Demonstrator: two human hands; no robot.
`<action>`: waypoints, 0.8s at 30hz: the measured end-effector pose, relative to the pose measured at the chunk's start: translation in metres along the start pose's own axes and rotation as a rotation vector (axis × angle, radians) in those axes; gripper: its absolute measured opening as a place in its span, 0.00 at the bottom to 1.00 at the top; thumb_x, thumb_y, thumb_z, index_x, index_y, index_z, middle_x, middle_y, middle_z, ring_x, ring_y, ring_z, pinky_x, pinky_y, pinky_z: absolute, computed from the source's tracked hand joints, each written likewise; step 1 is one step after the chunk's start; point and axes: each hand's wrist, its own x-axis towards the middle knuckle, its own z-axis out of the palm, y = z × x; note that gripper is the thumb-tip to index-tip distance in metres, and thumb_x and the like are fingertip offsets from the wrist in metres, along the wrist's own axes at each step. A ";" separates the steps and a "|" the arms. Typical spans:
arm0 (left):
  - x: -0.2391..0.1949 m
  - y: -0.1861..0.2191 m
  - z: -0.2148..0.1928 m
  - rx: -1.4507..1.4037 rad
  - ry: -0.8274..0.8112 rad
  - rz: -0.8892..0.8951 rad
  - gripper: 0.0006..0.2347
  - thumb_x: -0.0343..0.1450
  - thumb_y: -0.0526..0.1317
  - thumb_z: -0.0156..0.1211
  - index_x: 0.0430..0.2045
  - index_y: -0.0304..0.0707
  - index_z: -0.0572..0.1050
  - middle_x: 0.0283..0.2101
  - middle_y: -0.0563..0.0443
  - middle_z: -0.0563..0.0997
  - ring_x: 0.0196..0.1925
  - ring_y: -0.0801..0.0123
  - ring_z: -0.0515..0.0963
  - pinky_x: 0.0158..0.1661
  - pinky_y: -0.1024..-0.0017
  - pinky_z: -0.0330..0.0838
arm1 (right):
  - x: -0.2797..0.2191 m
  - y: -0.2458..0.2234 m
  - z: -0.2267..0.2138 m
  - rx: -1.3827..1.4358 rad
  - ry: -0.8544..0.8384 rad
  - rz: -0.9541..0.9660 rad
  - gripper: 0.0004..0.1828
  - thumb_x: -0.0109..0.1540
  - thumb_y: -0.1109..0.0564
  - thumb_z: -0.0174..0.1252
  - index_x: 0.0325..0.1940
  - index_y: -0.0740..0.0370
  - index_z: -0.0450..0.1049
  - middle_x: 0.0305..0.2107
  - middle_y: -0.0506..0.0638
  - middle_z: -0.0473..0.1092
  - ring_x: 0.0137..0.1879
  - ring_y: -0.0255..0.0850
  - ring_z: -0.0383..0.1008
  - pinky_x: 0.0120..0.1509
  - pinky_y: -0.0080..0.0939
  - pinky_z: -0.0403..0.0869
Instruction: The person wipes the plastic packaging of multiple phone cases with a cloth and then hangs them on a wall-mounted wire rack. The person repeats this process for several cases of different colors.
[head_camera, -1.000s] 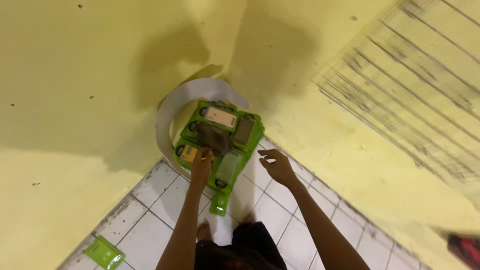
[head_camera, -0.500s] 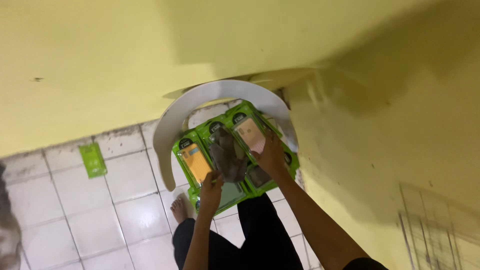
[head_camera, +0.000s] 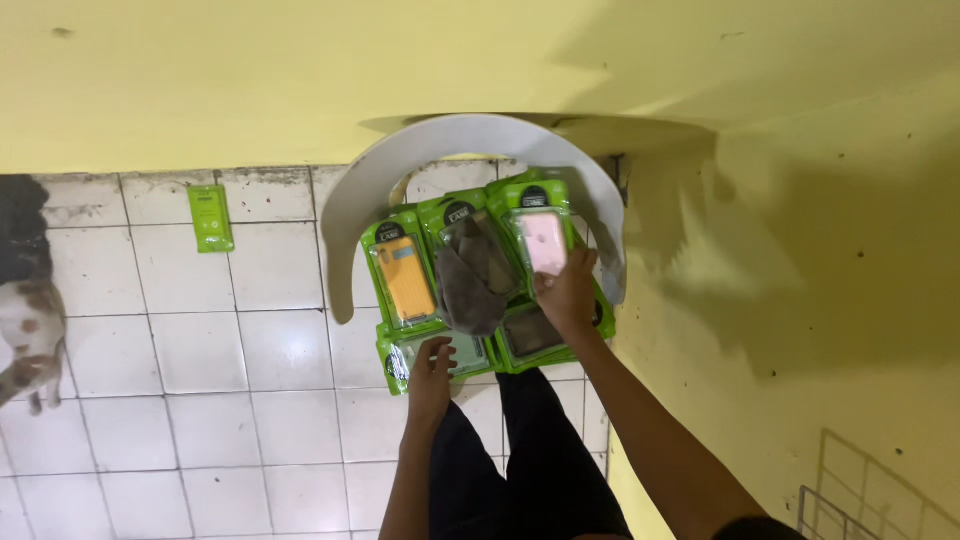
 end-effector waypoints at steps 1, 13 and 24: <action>0.003 0.009 0.001 -0.014 -0.014 0.021 0.15 0.76 0.43 0.51 0.54 0.36 0.72 0.52 0.44 0.81 0.49 0.60 0.83 0.46 0.64 0.78 | -0.002 -0.004 -0.006 0.000 0.055 -0.060 0.39 0.57 0.53 0.72 0.61 0.73 0.57 0.56 0.69 0.58 0.50 0.56 0.75 0.46 0.50 0.81; 0.013 0.041 -0.084 -0.317 -0.051 0.080 0.16 0.73 0.39 0.60 0.52 0.25 0.73 0.44 0.40 0.83 0.43 0.63 0.82 0.43 0.66 0.77 | -0.071 -0.117 0.014 0.245 -0.137 -0.176 0.30 0.62 0.44 0.64 0.58 0.68 0.69 0.50 0.60 0.67 0.54 0.55 0.73 0.56 0.55 0.75; -0.044 -0.033 -0.190 -0.298 0.136 -0.051 0.15 0.72 0.39 0.60 0.50 0.28 0.74 0.44 0.43 0.84 0.43 0.66 0.82 0.43 0.69 0.76 | -0.072 -0.107 0.116 -0.188 0.059 -0.076 0.21 0.58 0.47 0.68 0.42 0.68 0.75 0.41 0.65 0.71 0.49 0.61 0.73 0.53 0.57 0.73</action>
